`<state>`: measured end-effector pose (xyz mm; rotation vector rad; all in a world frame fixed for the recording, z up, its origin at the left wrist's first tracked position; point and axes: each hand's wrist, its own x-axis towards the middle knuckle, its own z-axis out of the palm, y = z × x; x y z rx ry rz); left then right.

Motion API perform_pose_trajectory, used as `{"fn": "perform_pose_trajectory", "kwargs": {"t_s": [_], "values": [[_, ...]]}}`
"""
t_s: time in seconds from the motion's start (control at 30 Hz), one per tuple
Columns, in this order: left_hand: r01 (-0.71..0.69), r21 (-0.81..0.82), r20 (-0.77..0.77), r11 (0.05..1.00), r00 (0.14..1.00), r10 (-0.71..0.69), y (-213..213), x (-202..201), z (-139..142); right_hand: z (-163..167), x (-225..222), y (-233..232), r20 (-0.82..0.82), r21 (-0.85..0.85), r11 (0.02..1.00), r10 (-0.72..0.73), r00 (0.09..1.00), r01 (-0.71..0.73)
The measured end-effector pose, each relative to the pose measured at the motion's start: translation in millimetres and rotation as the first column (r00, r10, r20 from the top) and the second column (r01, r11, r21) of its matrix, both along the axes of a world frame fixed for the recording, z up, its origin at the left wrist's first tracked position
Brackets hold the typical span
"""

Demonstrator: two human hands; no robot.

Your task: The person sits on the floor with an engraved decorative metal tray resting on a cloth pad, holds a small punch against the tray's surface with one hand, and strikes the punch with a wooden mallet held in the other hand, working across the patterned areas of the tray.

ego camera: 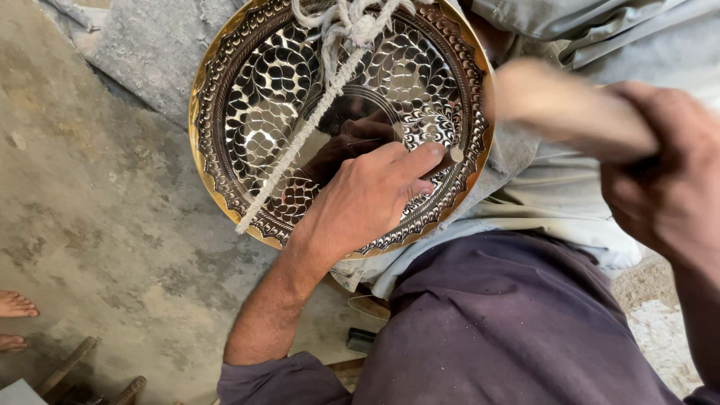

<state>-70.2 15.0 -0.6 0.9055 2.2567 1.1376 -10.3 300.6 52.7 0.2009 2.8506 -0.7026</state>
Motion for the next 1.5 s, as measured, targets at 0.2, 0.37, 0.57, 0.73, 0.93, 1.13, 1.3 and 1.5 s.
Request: {"fn": "perform_pose_trajectory", "kwargs": {"t_s": [0.2,0.37,0.57,0.73,0.93,1.13,1.3,1.5], "values": [[0.036,-0.053,0.052,0.998,0.998,-0.033,2,-2,3,-10,11,-4,-0.035,0.088,0.993,0.078,0.996,-0.074],[0.063,-0.081,0.054,0.995,0.997,-0.059,2,-2,5,-16,22,-3,0.014,0.345,0.925,0.166,0.986,-0.160],[0.074,-0.061,0.032,0.995,0.997,-0.073,1,-4,5,-10,25,-6,-0.041,0.070,0.998,0.000,0.999,0.003],[0.078,-0.055,0.036,0.995,0.996,-0.076,1,-6,7,-8,29,-11,-0.088,0.005,0.999,-0.044,0.995,0.045],[0.091,-0.037,0.019,0.995,0.996,-0.091,2,-6,10,0,36,-17,-0.051,0.014,0.996,-0.086,0.995,0.087],[0.106,-0.073,0.044,0.992,0.994,-0.103,5,-8,11,-1,39,-19,-0.070,-0.008,0.996,-0.089,0.994,0.089],[0.105,-0.050,0.037,0.993,0.994,-0.104,4,-6,11,-6,43,-18,0.016,-0.226,0.936,-0.274,0.962,0.270],[0.114,-0.058,0.034,0.992,0.993,-0.112,4,-7,11,-10,46,-18,0.076,-0.252,0.909,-0.325,0.943,0.333]]}}
